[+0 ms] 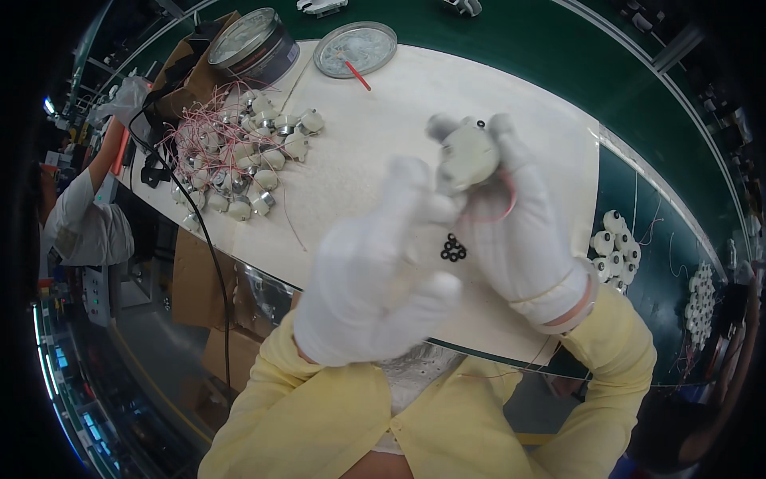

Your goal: The person assembles small white cylindrical electronic components by hand. They pick up a component, insert a small black washer into its center, and place the finished unit on the table. The person repeats this process for multiple units, organizing the completed items into a neat pile.

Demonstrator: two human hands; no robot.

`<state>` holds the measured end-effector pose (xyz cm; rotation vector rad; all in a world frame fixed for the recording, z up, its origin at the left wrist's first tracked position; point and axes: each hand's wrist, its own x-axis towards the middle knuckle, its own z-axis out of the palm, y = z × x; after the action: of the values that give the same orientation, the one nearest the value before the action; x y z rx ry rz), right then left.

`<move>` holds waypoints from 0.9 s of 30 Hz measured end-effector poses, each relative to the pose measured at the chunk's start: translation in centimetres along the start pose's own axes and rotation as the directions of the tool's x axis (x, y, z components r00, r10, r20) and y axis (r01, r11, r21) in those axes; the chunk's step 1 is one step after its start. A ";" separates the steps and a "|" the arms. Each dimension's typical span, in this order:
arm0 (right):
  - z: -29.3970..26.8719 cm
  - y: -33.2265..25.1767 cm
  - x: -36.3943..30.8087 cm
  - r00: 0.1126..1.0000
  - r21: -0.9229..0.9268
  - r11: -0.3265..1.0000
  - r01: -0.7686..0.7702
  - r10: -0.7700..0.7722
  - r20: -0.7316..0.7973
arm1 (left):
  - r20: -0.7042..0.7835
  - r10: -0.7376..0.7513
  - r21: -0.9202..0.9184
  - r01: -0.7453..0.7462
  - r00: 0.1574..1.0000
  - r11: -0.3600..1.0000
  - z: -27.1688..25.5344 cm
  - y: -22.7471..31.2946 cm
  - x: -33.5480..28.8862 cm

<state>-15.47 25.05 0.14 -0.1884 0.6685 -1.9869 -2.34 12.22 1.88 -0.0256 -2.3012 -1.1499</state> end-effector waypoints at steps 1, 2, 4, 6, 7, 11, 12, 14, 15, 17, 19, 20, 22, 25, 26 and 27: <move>0.2 -1.1 -0.3 0.998 0.009 0.999 0.054 -0.054 0.037 | -0.090 0.031 0.059 -0.026 0.995 0.998 -0.9 -1.2 0.3; 0.3 -2.3 -1.3 0.994 -0.018 0.996 0.089 -0.087 0.073 | -0.177 0.069 0.107 -0.050 0.982 0.993 -1.7 -2.4 0.7; -0.1 -4.3 -3.2 0.982 -0.086 0.989 0.117 -0.103 0.162 | -0.313 0.080 0.395 0.053 0.946 0.917 -3.7 -5.1 2.4; -1.0 -5.7 -5.9 0.991 -0.267 0.963 0.039 -0.002 0.137 | -0.247 0.255 0.722 0.003 0.935 0.692 -6.2 -10.0 3.9; -1.5 -6.1 -8.0 0.997 -0.398 0.916 -0.043 0.066 0.045 | -0.147 0.248 0.872 0.007 0.958 0.490 -7.0 -11.4 4.1; -1.0 -5.8 -10.7 0.934 -0.775 0.520 -0.358 0.191 -0.303 | -0.032 0.044 0.935 0.014 0.998 0.355 -6.8 -13.9 3.9; -0.9 -5.5 -10.7 0.920 -0.821 0.418 -0.390 0.149 -0.362 | 0.001 0.087 0.929 -0.033 0.996 0.368 -6.3 -13.8 3.7; -1.2 -3.9 -9.8 0.929 -0.899 0.288 -0.330 -0.072 -0.364 | 0.060 0.175 0.914 -0.125 0.983 0.386 -5.4 -13.7 3.4; -1.1 -4.4 -9.0 0.934 -0.940 0.053 -0.337 -0.107 -0.341 | 0.057 0.162 0.918 -0.115 0.985 0.380 -5.2 -13.6 3.3; -3.5 -4.4 -8.2 0.968 -0.966 -0.193 -0.173 -0.217 -0.130 | 0.050 0.139 0.924 -0.099 0.989 0.369 -4.8 -13.8 3.5; -4.4 -4.6 -6.9 0.975 -0.920 -0.386 -0.076 -0.220 0.012 | 0.003 0.195 0.912 -0.082 0.981 0.403 -4.7 -14.3 3.5; -4.6 -4.8 -6.5 0.977 -0.918 -0.390 -0.066 -0.212 0.019 | -0.023 0.222 0.905 -0.075 0.975 0.420 -4.6 -14.6 3.6; -5.1 -4.8 -5.9 0.980 -0.916 -0.399 -0.048 -0.197 0.034 | -0.015 0.187 0.921 -0.059 0.982 0.385 -4.5 -15.7 4.3; -6.2 -4.9 -5.6 0.973 -0.948 -0.284 -0.144 -0.215 -0.084 | 0.038 0.053 0.942 -0.053 0.998 0.332 -4.6 -16.4 4.4; -6.1 -4.9 -5.5 0.970 -0.966 -0.189 -0.176 -0.203 -0.137 | 0.060 0.001 0.946 -0.057 0.998 0.318 -4.4 -16.5 4.6; -5.9 -5.0 -5.5 0.964 -0.973 -0.094 -0.209 -0.187 -0.189 | 0.088 0.016 0.930 -0.088 0.996 0.356 -4.3 -16.1 4.4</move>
<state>-18.95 33.70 -1.32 -0.8365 2.3419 -0.9392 -8.15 -2.17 -5.71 0.3047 -2.6462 0.3932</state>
